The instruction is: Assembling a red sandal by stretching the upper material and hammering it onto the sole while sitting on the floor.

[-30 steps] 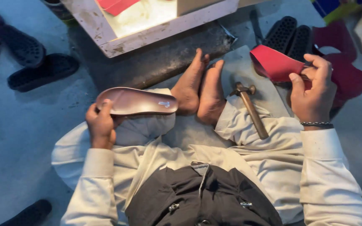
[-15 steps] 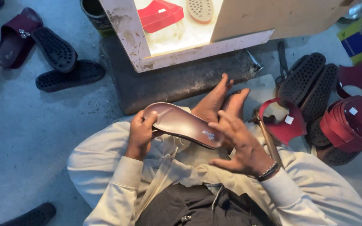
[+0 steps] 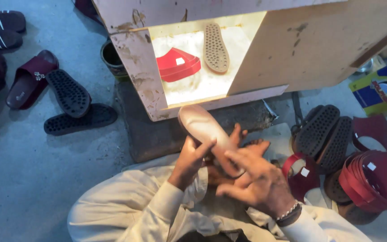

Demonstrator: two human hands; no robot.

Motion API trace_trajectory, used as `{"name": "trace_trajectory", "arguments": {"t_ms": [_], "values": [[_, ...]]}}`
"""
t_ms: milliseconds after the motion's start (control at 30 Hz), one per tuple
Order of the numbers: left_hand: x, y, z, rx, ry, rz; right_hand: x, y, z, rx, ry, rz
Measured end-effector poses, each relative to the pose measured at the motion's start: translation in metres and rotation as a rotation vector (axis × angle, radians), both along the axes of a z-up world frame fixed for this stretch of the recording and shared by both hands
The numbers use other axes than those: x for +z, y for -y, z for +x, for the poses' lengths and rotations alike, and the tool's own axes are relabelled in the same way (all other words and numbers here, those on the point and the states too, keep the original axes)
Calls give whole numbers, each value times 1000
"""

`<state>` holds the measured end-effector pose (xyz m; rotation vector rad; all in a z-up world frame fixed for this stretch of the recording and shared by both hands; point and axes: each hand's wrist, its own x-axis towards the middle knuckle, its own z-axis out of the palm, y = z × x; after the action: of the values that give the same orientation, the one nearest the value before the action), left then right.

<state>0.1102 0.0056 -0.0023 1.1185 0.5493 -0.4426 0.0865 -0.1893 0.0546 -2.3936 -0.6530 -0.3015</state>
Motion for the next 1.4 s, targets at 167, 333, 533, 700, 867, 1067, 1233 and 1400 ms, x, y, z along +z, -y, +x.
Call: {"name": "trace_trajectory", "arguments": {"t_ms": [167,333,533,700,867,1067,1233,1400], "values": [[-115,-37,-53,-182,51,530,13,-64,83,-23,62,50],[-122,-42,-59,-48,66,291,-71,-146,231,112,136,-78],[-96,-46,-49,-56,133,288,-113,-222,310,20,-236,-418],[-112,-48,-49,-45,104,248,-135,-187,356,-352,-151,201],[-98,-48,-45,-64,114,268,-149,-132,393,-22,184,33],[-103,-47,-45,-76,144,322,-99,-173,299,300,190,-172],[-103,-47,-43,-55,175,327,-118,-167,240,329,309,-244],[-120,-42,-50,-54,186,393,-51,-113,140,245,496,-55]]}}
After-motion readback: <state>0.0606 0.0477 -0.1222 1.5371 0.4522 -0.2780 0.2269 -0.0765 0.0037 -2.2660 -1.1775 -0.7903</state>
